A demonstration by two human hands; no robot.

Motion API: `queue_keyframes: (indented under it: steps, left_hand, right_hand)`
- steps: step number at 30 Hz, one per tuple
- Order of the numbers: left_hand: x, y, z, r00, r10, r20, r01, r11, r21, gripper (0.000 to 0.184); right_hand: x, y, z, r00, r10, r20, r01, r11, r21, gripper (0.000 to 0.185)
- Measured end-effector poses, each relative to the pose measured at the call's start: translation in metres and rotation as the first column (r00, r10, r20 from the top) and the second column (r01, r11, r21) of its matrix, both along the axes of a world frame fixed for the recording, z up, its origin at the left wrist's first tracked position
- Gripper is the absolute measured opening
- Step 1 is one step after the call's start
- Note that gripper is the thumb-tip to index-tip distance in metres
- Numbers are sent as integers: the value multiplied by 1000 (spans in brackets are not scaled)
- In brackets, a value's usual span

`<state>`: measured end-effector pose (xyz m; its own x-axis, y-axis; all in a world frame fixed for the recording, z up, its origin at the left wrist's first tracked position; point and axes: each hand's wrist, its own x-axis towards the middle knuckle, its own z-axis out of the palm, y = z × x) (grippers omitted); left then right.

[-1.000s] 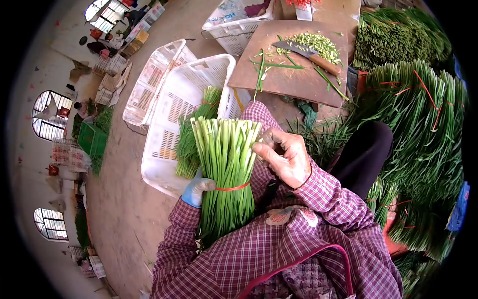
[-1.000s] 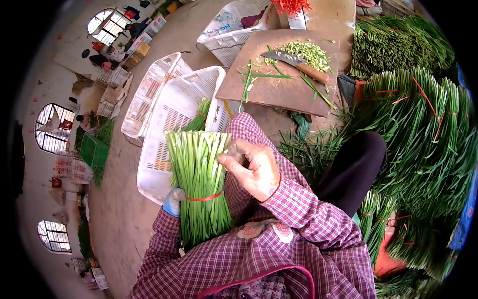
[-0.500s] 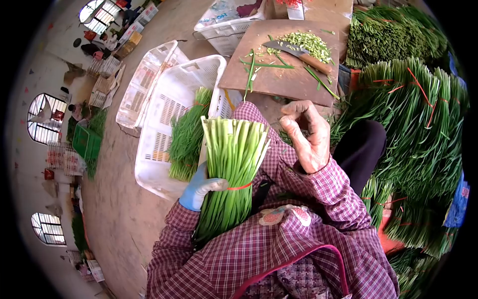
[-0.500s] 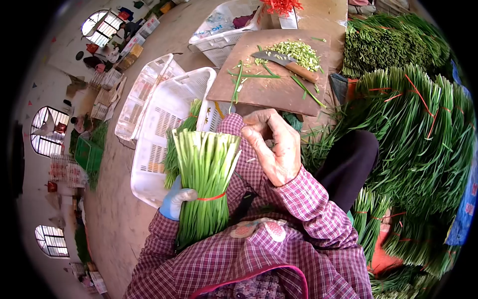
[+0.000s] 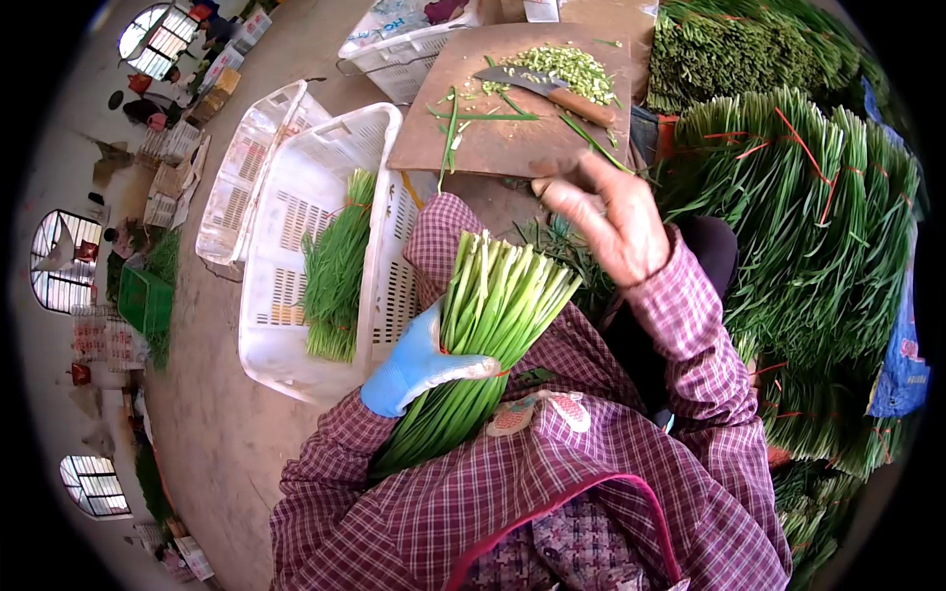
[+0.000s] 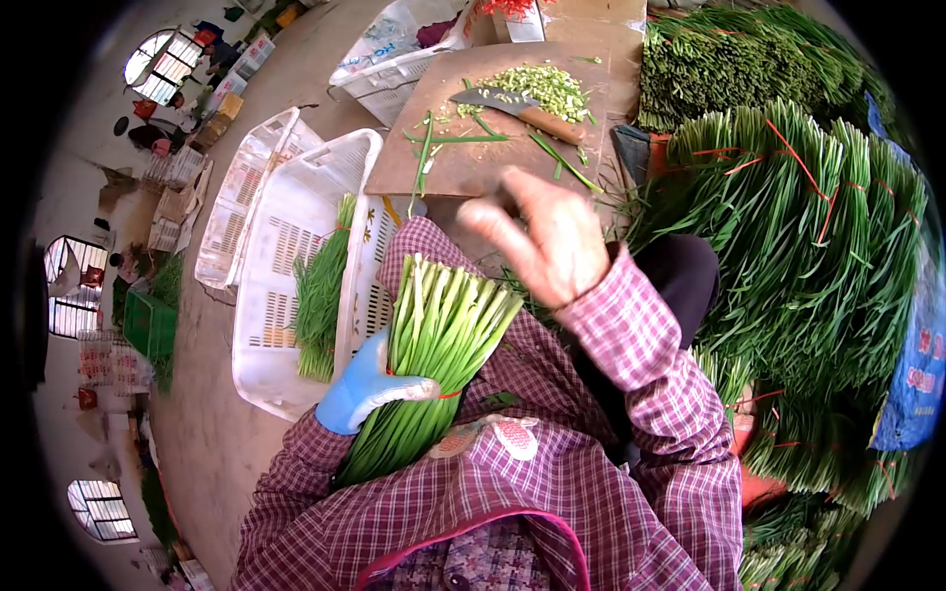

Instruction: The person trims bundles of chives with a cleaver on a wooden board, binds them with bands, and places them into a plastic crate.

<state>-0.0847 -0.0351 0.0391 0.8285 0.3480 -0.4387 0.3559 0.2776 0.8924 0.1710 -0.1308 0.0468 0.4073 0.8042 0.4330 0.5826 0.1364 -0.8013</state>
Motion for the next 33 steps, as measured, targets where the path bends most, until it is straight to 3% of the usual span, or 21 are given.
queue_keyframes:
  steps: [1,3,6,8,10,11,13,15,17,19,20,25,26,29,33]
  left_hand:
    - [3,0,-3,1000,-7,4,7,1000,-5,85]
    - [6,0,-12,998,-63,-14,65,984,165,86]
    - [9,-3,-17,993,-94,-76,115,929,351,89]
    - [5,-6,-29,991,-84,-104,125,855,504,94]
    - [11,-12,-16,979,-109,-174,183,847,499,91]
    - [14,-14,-12,961,-134,-242,241,834,496,87]
    - [17,-14,-12,954,-155,-255,271,808,523,89]
    - [20,-14,-9,928,-144,-343,322,773,546,90]
    - [19,-14,-13,923,-151,-355,341,751,566,91]
    - [22,-15,-9,912,-168,-375,377,707,598,91]
    - [21,-14,-17,935,-156,-318,338,664,667,99]
    - [20,-17,-21,917,-139,-373,369,646,668,102]
    - [20,-18,-21,923,-146,-355,361,648,671,103]
    - [20,-19,-24,932,-151,-330,344,654,673,104]
    - [18,-18,-30,943,-159,-292,317,692,649,103]
  right_hand:
    - [-17,3,0,999,6,52,-16,982,190,47]
    - [-35,-9,8,970,57,237,-74,995,63,57]
    - [-52,-5,-8,890,-8,456,47,996,-75,67]
    - [-47,-2,-18,948,5,318,22,997,-80,48]
    - [-25,2,-31,988,82,131,-67,992,-111,28]
    - [-15,1,-31,972,-14,235,77,962,-263,20]
    - [-2,-1,-31,903,-222,369,302,937,-175,16]
    - [1,-9,-14,920,-171,352,224,967,-117,19]
    - [-14,-16,1,885,-8,466,63,993,-102,30]
    - [-34,-17,3,850,43,525,7,996,-94,42]
    - [-41,-15,0,816,43,576,6,997,-82,43]
    - [-52,-8,-13,744,106,660,21,983,-181,29]
    - [-51,-6,-18,709,58,702,25,994,-107,21]
    - [-38,-5,-24,701,2,713,-4,1000,2,19]
    - [7,-7,-30,636,-219,740,195,973,121,17]
